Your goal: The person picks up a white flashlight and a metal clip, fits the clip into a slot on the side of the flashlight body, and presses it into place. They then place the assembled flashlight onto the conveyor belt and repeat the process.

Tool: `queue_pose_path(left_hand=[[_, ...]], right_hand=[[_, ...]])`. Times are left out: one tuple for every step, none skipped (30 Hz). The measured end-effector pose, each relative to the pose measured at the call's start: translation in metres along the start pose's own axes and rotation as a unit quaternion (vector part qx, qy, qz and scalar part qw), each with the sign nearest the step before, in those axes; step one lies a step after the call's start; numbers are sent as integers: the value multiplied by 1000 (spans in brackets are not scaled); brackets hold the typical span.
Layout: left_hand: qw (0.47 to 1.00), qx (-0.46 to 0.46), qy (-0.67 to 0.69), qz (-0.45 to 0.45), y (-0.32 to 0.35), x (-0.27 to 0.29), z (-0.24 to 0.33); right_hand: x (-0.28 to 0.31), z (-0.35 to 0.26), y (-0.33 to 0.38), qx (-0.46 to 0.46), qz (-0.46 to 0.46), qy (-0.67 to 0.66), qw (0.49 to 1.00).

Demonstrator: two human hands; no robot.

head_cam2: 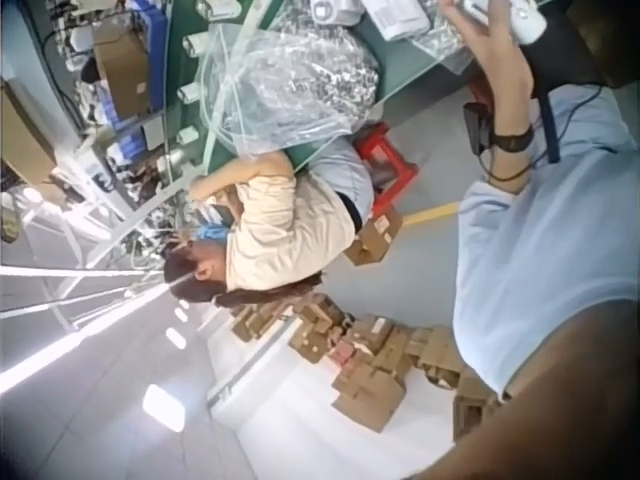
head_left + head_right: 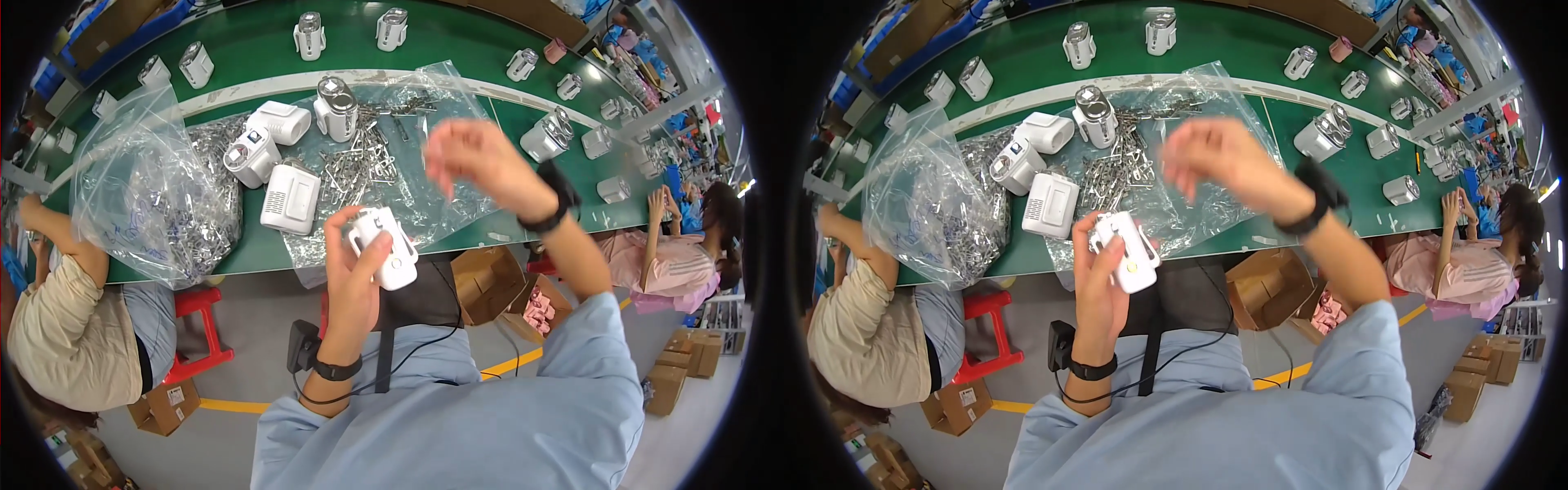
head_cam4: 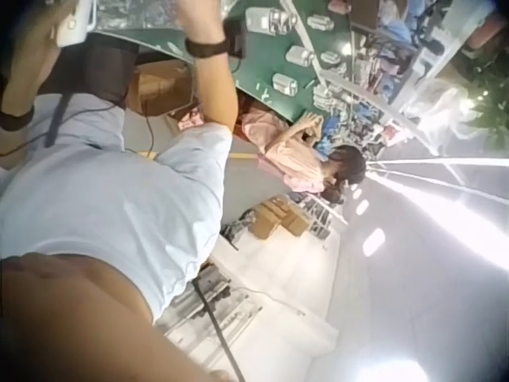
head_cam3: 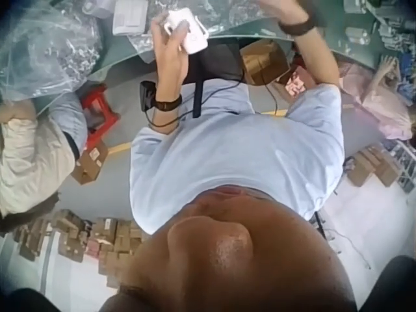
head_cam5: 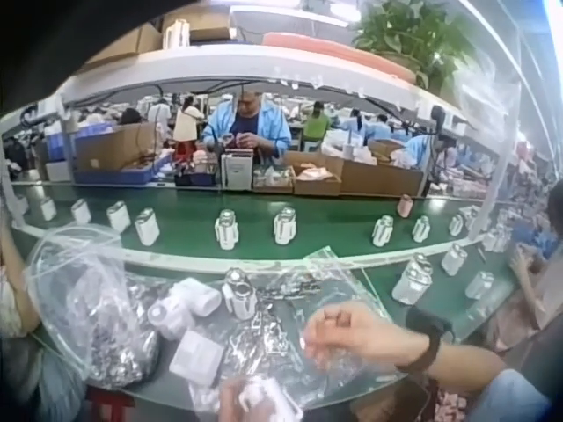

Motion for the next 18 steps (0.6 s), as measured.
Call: queue_pose_path(left_hand=[[1000, -2, -9, 15, -2, 3, -3], [1000, 5, -7, 14, -5, -1, -4], [999, -11, -27, 26, -8, -3, -2], [998, -28, -47, 39, -10, -6, 1], [995, -47, -68, 49, -11, -8, 4], [995, -42, -69, 51, -10, -10, 3], [995, -39, -78, 47, -9, -12, 2], [995, -38, -87, 41, -9, -16, 2], [994, -37, -96, 35, -8, -17, 1], [994, -36, -97, 36, -8, -18, 1], [994, -29, -99, 32, -7, -18, 0], [994, -21, -101, 28, -7, -18, -1], [994, -15, -103, 25, -6, -18, -2], [994, -15, -103, 27, -5, -18, -3], [994, -15, -107, 32, -5, -17, -6], [993, -14, -112, 37, -5, -16, -8], [992, -14, -117, 42, -4, -16, -10], [992, -13, -117, 42, -3, -17, -10]], right_hand=[[-21, 0, 19, -23, -33, -50, 998], [-33, 0, 34, -28, -28, -51, 998], [-47, 5, 45, -44, -32, -60, 997], [-54, 10, 52, -60, -37, -70, 995], [-56, 14, 52, -64, -36, -73, 995], [-56, 17, 53, -62, -25, -51, 996], [-56, 20, 54, -59, -15, -29, 998], [-54, 21, 54, -54, -5, -5, 999], [-53, 24, 55, -55, -5, -6, 998], [-51, 27, 55, -52, -5, -3, 999], [-50, 31, 55, -50, -4, 1, 999], [-49, 34, 56, -47, -4, 5, 999], [-49, 36, 56, -47, -6, 4, 999], [-49, 38, 57, -44, -7, 2, 999], [-49, 40, 58, -40, -9, -1, 999], [-49, 41, 59, -36, -10, -3, 999], [-49, 42, 60, -37, -11, -3, 999], [-50, 43, 61, -31, -9, 7, 999]])
Point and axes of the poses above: each hand's wrist, its own y-axis away from the middle knuckle, its own x-axis out of the back of the hand, z = x × y, the point moved 5 cm from there along -y, towards the middle knuckle, and after that the axes turned 1 degree about -z, right-handed, at the moved point
